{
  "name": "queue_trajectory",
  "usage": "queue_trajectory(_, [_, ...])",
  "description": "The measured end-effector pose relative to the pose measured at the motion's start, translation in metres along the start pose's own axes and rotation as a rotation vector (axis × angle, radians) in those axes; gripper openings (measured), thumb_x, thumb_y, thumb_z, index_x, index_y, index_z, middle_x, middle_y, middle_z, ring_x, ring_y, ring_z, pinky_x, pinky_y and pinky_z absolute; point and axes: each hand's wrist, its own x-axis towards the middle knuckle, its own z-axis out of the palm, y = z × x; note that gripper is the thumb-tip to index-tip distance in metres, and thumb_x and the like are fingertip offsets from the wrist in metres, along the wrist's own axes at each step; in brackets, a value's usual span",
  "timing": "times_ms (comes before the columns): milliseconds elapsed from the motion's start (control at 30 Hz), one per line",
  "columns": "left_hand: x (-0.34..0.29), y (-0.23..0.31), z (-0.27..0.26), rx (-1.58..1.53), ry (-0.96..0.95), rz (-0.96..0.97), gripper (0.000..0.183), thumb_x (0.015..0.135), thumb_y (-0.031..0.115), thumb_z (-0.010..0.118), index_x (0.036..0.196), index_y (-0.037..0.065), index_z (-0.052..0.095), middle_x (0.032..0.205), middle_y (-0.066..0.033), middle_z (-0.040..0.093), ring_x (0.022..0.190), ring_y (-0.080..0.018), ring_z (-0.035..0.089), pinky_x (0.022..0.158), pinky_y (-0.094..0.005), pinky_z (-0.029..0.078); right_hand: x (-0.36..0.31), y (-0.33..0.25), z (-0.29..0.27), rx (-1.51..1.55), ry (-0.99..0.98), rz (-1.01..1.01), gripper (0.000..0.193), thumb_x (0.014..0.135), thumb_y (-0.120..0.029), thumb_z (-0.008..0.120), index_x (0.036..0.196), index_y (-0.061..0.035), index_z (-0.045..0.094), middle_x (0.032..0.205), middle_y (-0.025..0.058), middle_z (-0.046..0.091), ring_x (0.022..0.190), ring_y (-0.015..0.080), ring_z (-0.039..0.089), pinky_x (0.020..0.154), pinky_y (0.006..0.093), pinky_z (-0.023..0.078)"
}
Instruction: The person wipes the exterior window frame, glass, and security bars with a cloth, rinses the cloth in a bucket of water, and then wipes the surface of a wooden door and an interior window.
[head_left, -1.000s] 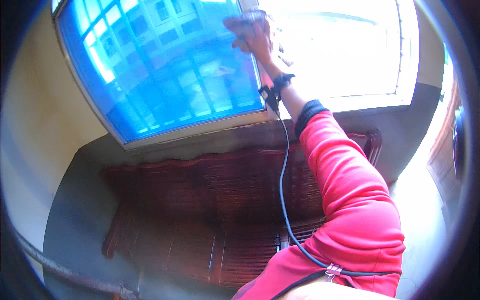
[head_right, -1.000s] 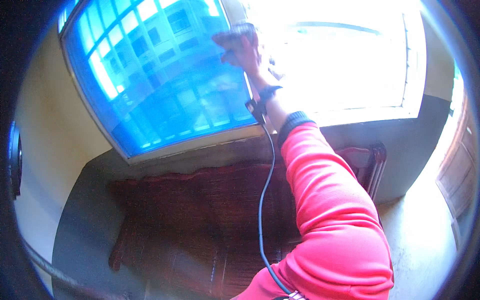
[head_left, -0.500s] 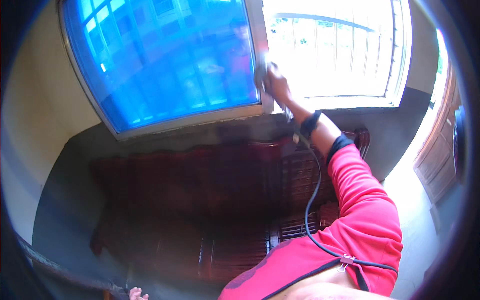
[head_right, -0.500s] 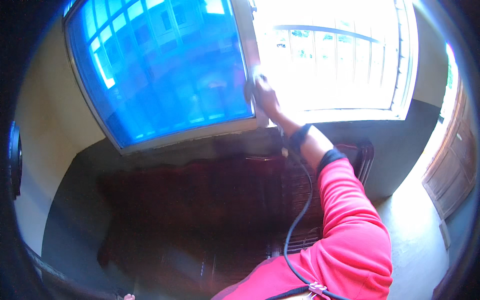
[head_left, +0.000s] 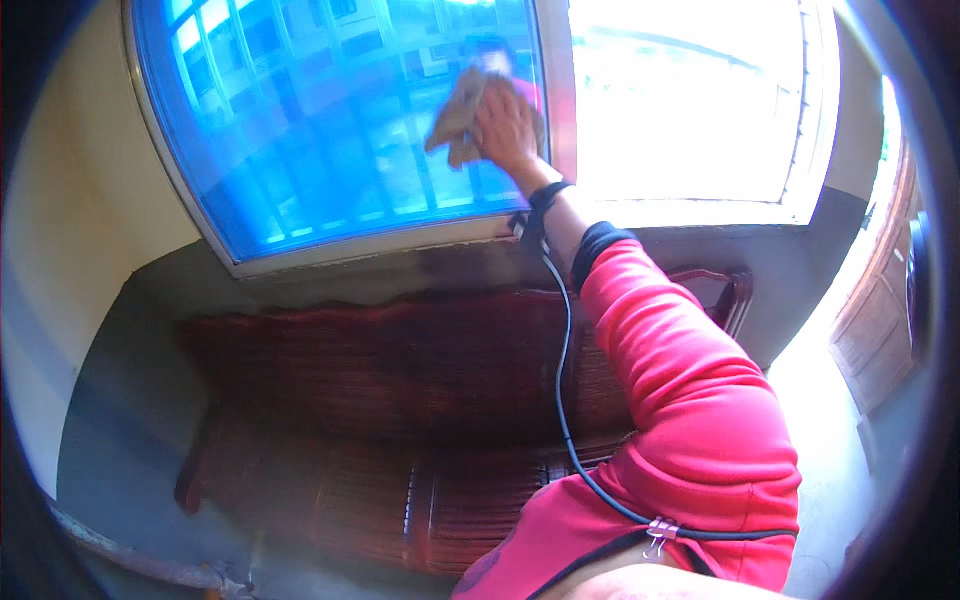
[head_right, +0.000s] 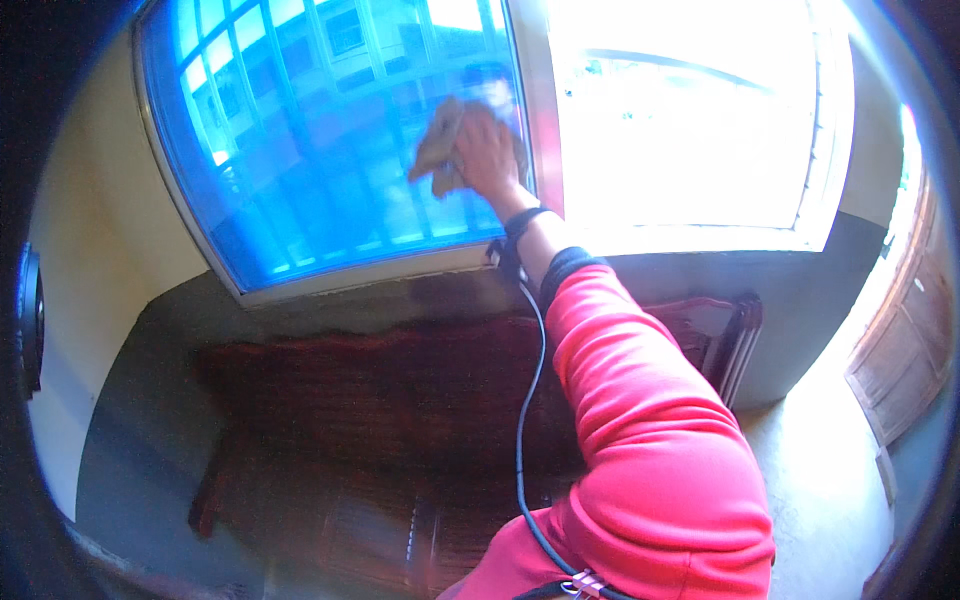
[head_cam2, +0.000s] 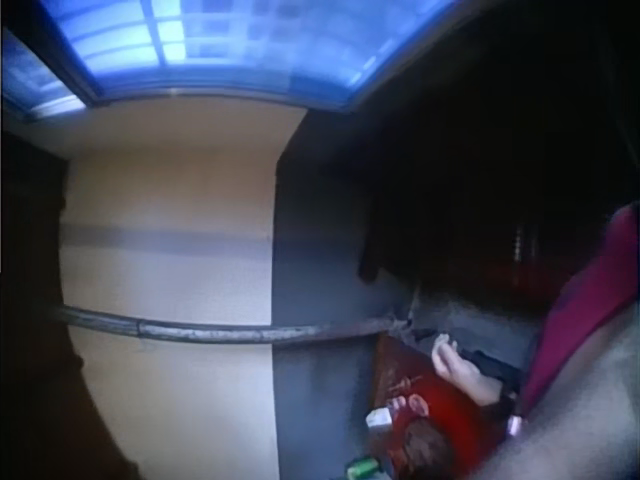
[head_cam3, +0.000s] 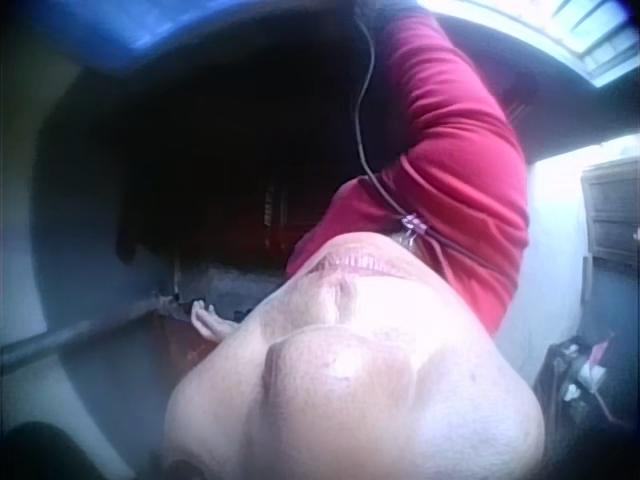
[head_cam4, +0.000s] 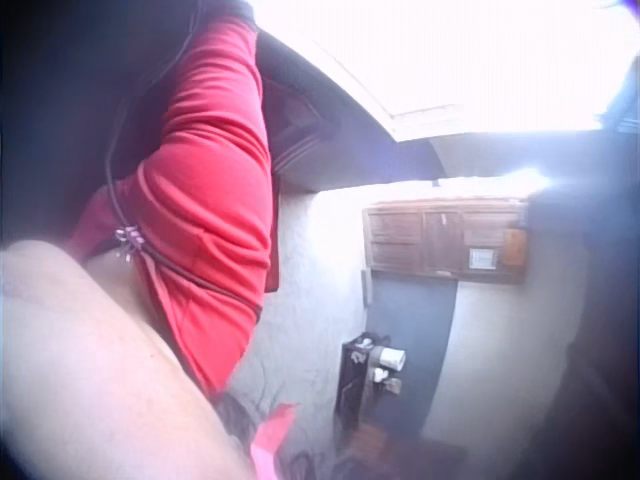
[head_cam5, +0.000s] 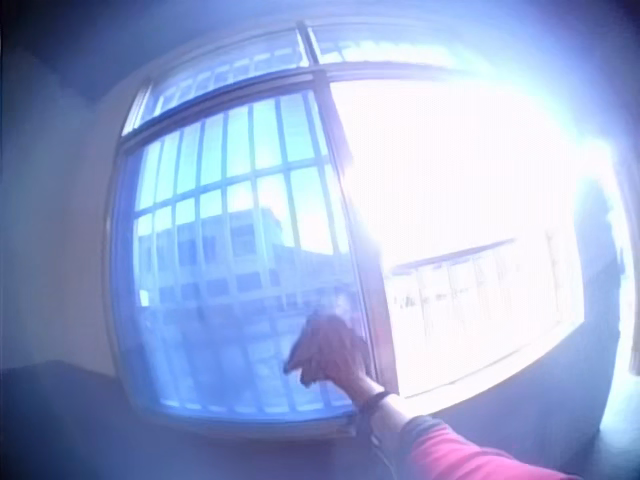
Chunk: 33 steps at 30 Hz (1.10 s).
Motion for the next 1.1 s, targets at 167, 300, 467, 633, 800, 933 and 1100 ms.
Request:
queue_trajectory(167, [0.000,0.004,-0.013,-0.024,-0.031,0.039,0.031,0.086,0.026,0.047,0.101,0.000,0.053,0.102,-0.0133,0.053,0.096,-0.0205,0.049,0.082,-0.0307,0.039,-0.144,-0.038,0.036,0.208,-0.284,-0.100,0.033,0.077,-0.017,0.048,0.109,-0.0083,0.051,0.122,0.0097,0.040,0.113,0.0323,0.036,0.092,0.0453,0.029])
queue_trajectory(300, [0.001,0.000,-0.043,0.044,0.086,0.081,0.028,0.085,0.024,0.050,0.097,-0.001,0.056,0.095,-0.0120,0.057,0.088,-0.0197,0.053,0.077,-0.0293,0.041,-0.105,-0.039,0.012,0.366,-0.360,0.026,0.033,0.077,-0.012,0.049,0.109,-0.0065,0.050,0.117,0.0109,0.046,0.106,0.0339,0.042,0.087,0.0459,0.036])
queue_trajectory(467, [-0.007,0.005,-0.075,0.234,0.211,0.112,0.027,0.083,0.022,0.051,0.092,-0.003,0.057,0.089,-0.0128,0.058,0.081,-0.0192,0.056,0.070,-0.0284,0.046,0.116,0.037,-0.032,-0.035,0.205,0.016,0.034,0.074,-0.023,0.051,0.105,-0.0122,0.052,0.113,0.0154,0.045,0.104,0.0330,0.042,0.084,0.0445,0.037])
queue_trajectory(633, [-0.003,0.003,-0.058,0.325,0.250,0.150,0.025,0.083,0.020,0.051,0.090,-0.003,0.056,0.092,-0.0145,0.058,0.082,-0.0200,0.056,0.071,-0.0290,0.047,0.139,-0.051,-0.155,0.401,0.257,0.284,0.032,0.073,-0.031,0.053,0.091,-0.0037,0.051,0.089,0.0181,0.052,0.084,0.0322,0.051,0.071,0.0427,0.041])
queue_trajectory(800, [0.015,-0.001,-0.033,0.297,0.110,0.019,0.025,0.086,0.018,0.049,0.096,-0.003,0.054,0.094,-0.0145,0.057,0.085,-0.0209,0.056,0.074,-0.0280,0.046,0.110,-0.058,-0.078,0.228,0.137,0.093,0.032,0.074,-0.029,0.052,0.097,-0.0073,0.051,0.098,0.0167,0.051,0.092,0.0315,0.049,0.078,0.0433,0.037])
queue_trajectory(933, [0.017,0.001,-0.011,0.227,0.064,0.030,0.025,0.086,0.018,0.049,0.098,-0.003,0.054,0.093,-0.0138,0.057,0.086,-0.0203,0.055,0.075,-0.0267,0.045,0.023,-0.054,0.037,0.169,0.096,-0.178,0.037,0.075,-0.026,0.049,0.110,-0.0144,0.050,0.115,0.0095,0.047,0.106,0.0266,0.043,0.090,0.0451,0.031])
queue_trajectory(1100, [0.002,0.030,-0.006,0.121,0.029,-0.032,0.021,0.085,0.016,0.048,0.093,-0.003,0.054,0.088,-0.0109,0.057,0.081,-0.0191,0.055,0.073,-0.0277,0.044,-0.104,-0.088,0.047,0.164,-0.135,-0.540,0.038,0.076,-0.020,0.048,0.113,-0.0206,0.050,0.115,0.0012,0.049,0.108,0.0239,0.042,0.092,0.0438,0.030])
